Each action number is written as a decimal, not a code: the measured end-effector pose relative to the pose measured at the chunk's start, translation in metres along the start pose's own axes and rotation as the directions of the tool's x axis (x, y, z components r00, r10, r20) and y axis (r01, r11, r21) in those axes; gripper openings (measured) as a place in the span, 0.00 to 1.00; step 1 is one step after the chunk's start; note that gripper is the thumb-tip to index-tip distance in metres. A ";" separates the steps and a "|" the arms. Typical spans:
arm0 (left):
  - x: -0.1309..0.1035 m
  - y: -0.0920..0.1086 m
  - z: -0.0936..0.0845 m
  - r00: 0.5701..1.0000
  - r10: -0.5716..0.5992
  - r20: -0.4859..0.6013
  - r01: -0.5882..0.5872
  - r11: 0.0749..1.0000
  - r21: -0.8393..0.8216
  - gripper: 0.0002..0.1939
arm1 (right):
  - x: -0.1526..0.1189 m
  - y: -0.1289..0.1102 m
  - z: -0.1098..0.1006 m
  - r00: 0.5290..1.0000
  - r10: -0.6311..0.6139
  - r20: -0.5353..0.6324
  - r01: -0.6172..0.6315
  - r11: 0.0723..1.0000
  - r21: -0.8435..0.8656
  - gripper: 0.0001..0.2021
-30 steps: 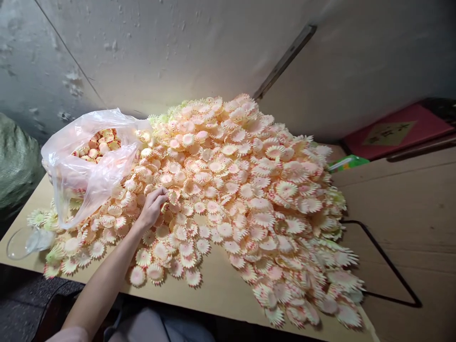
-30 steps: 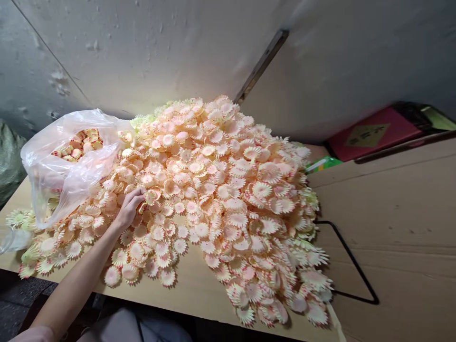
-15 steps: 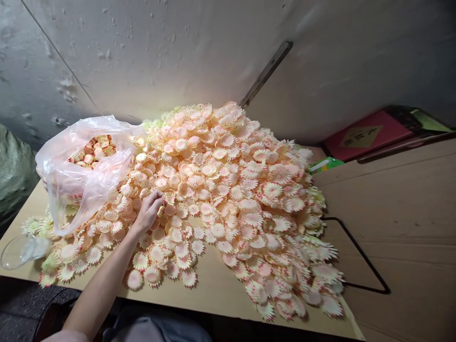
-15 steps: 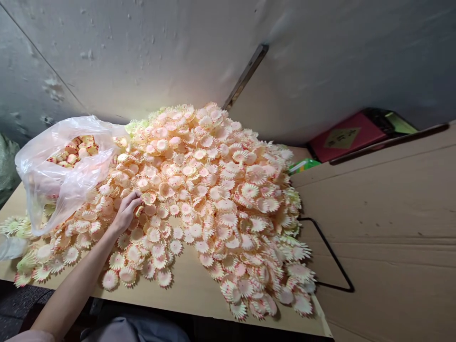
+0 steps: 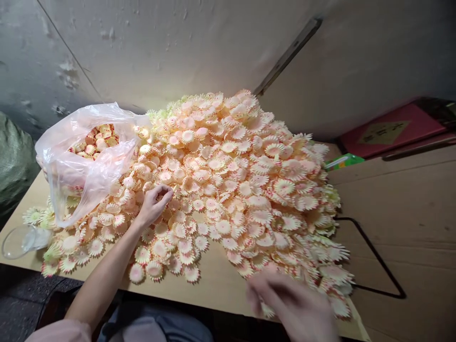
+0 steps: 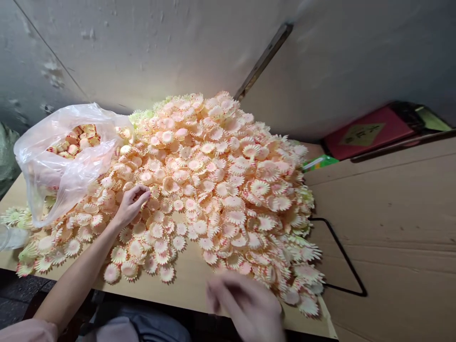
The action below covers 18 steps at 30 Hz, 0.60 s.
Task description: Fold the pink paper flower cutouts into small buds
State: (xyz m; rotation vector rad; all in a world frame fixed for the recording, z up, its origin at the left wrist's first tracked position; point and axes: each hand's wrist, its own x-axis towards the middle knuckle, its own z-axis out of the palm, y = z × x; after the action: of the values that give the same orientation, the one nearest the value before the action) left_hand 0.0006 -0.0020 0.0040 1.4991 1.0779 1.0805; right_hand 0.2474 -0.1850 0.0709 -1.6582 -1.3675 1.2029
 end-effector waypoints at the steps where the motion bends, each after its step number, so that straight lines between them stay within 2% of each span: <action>1: 0.000 0.002 0.000 1.000 0.002 -0.008 -0.002 1.000 0.002 0.13 | 0.037 -0.012 0.013 0.987 -0.109 -0.116 0.116 0.992 0.053 0.10; 2: 0.000 0.003 0.000 1.000 0.003 -0.013 -0.003 1.000 0.006 0.13 | 0.074 -0.024 0.028 0.970 -0.197 -0.142 0.207 0.976 0.065 0.10; 4: 0.001 0.005 -0.001 1.000 0.007 -0.021 -0.007 1.000 0.014 0.13 | 0.138 -0.041 0.058 0.947 -0.313 -0.075 0.320 0.943 0.093 0.13; 5: 0.001 0.006 -0.001 1.000 0.010 -0.020 -0.010 1.000 0.018 0.13 | 0.160 -0.044 0.070 0.944 -0.330 -0.032 0.331 0.937 0.111 0.14; 7: 0.002 0.005 -0.002 1.000 0.009 -0.015 -0.009 1.000 0.022 0.13 | 0.186 -0.041 0.089 0.945 -0.327 0.010 0.319 0.928 0.191 0.14; 11: 0.003 0.005 -0.001 0.999 0.001 0.046 -0.002 1.000 0.028 0.14 | 0.190 -0.015 0.096 0.962 -0.274 -0.007 0.252 0.874 0.416 0.12; 14: 0.002 0.008 0.000 0.996 -0.007 0.084 0.004 0.999 0.035 0.14 | 0.188 -0.007 0.090 0.955 -0.294 -0.038 0.279 0.849 0.449 0.09; 18: 0.003 0.009 0.000 0.994 -0.022 0.111 0.018 0.999 0.035 0.14 | 0.191 -0.009 0.087 0.957 -0.290 -0.026 0.263 0.821 0.507 0.08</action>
State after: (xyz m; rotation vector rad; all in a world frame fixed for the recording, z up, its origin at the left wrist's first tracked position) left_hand 0.0020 -0.0006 0.0132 1.5533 1.0363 0.9577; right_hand 0.1680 -0.0028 0.0034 -1.0245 -1.1416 1.2964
